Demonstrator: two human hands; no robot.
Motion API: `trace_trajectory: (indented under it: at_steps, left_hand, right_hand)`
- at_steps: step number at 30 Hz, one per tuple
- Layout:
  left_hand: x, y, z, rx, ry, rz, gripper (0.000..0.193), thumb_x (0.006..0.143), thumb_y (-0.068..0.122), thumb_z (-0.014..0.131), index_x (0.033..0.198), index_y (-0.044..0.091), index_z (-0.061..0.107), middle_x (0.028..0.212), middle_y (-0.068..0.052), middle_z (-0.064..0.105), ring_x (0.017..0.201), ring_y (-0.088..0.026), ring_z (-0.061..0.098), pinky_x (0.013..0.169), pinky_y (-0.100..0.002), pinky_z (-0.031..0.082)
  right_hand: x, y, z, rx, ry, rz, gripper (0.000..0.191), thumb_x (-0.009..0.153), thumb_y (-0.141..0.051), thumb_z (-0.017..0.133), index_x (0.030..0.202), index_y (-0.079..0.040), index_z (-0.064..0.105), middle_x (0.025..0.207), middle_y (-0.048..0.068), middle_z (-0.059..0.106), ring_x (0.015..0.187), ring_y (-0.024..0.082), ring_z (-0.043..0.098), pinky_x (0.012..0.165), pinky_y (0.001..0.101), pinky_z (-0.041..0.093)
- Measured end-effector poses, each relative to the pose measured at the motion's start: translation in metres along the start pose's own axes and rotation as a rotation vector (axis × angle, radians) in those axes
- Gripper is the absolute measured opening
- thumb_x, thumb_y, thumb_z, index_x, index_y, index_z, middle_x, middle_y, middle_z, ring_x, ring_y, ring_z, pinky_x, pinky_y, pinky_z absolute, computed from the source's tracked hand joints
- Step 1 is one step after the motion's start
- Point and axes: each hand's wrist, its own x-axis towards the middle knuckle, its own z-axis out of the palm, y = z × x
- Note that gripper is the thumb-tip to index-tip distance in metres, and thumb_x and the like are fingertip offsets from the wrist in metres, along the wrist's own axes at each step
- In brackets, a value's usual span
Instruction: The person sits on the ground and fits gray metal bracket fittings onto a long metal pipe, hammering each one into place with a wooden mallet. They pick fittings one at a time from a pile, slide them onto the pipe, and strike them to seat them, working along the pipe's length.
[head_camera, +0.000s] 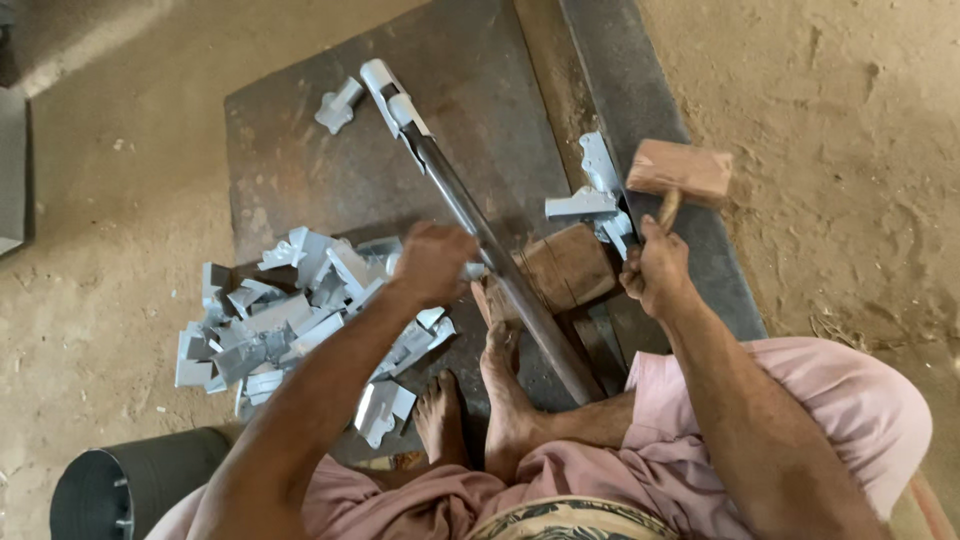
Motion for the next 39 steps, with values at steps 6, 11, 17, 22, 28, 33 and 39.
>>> trace_trajectory:
  at_steps: [6, 11, 17, 22, 28, 33, 39]
  left_hand:
    - [0.001, -0.067, 0.008, -1.968, 0.223, -0.78, 0.057, 0.093, 0.037, 0.073, 0.137, 0.005, 0.055, 0.111, -0.014, 0.071, 0.093, -0.029, 0.072, 0.076, -0.048, 0.066]
    - [0.068, -0.033, 0.068, -1.776, 0.343, -0.967, 0.058, 0.089, 0.036, 0.069, 0.14, 0.015, 0.052, 0.118, -0.014, 0.067, 0.092, -0.025, 0.066, 0.071, -0.046, 0.058]
    - [0.127, -0.001, 0.082, -1.525, 0.609, -1.165, 0.077, 0.086, 0.036, 0.079, 0.145, 0.006, 0.04, 0.13, -0.02, 0.064, 0.112, -0.03, 0.065, 0.091, -0.046, 0.055]
    - [0.132, 0.008, 0.052, -1.436, 0.467, -1.578, 0.085, 0.091, 0.071, 0.047, 0.145, 0.006, 0.044, 0.137, -0.026, 0.058, 0.123, -0.042, 0.059, 0.103, -0.051, 0.045]
    - [0.132, 0.003, 0.041, -1.416, 0.404, -1.681, 0.1, 0.091, 0.081, 0.026, 0.128, -0.003, 0.065, 0.13, -0.027, 0.065, 0.121, -0.045, 0.061, 0.103, -0.053, 0.046]
    - [0.131, -0.004, 0.072, -1.459, 0.474, -1.614, 0.102, 0.092, 0.08, 0.024, 0.126, -0.007, 0.066, 0.127, -0.03, 0.065, 0.119, -0.048, 0.061, 0.101, -0.054, 0.046]
    - [0.133, -0.012, 0.094, -1.489, 0.564, -1.508, 0.105, 0.095, 0.081, 0.023, 0.124, -0.009, 0.068, 0.12, -0.029, 0.068, 0.11, -0.044, 0.064, 0.097, -0.051, 0.047]
  right_hand:
    - [-0.051, -0.01, 0.065, -0.301, -0.387, -0.468, 0.033, 0.105, -0.043, 0.054, 0.1, -0.01, 0.052, 0.061, -0.003, 0.049, 0.045, 0.009, 0.044, 0.037, 0.0288, 0.038]
    - [-0.062, 0.009, 0.073, -0.726, -0.375, -0.649, 0.04, 0.109, -0.042, 0.055, 0.106, -0.002, 0.061, 0.069, 0.007, 0.059, 0.059, 0.018, 0.057, 0.053, 0.0375, 0.045]
    - [-0.049, 0.027, 0.049, -0.968, -0.155, -0.748, 0.038, 0.108, -0.035, 0.051, 0.128, -0.003, 0.058, 0.083, 0.02, 0.067, 0.079, 0.037, 0.067, 0.071, 0.0489, 0.053]
    - [-0.034, 0.045, 0.078, -0.751, -0.103, -0.89, 0.033, 0.105, -0.031, 0.05, 0.106, 0.002, 0.055, 0.07, 0.019, 0.064, 0.062, 0.037, 0.067, 0.06, 0.0491, 0.049]
    - [-0.018, 0.048, 0.095, -1.202, 0.036, -0.972, 0.024, 0.098, -0.02, 0.062, 0.102, 0.003, 0.057, 0.094, 0.025, 0.064, 0.09, 0.041, 0.062, 0.08, 0.0562, 0.05]
    - [-0.01, 0.049, 0.087, -0.832, 0.008, -0.754, 0.032, 0.103, -0.025, 0.053, 0.117, 0.004, 0.055, 0.097, 0.023, 0.066, 0.088, 0.036, 0.066, 0.08, 0.052, 0.052]
    - [-0.009, 0.053, 0.088, -1.138, -0.029, -0.615, 0.035, 0.105, -0.033, 0.048, 0.114, -0.001, 0.057, 0.088, 0.022, 0.065, 0.078, 0.038, 0.066, 0.069, 0.0525, 0.056]
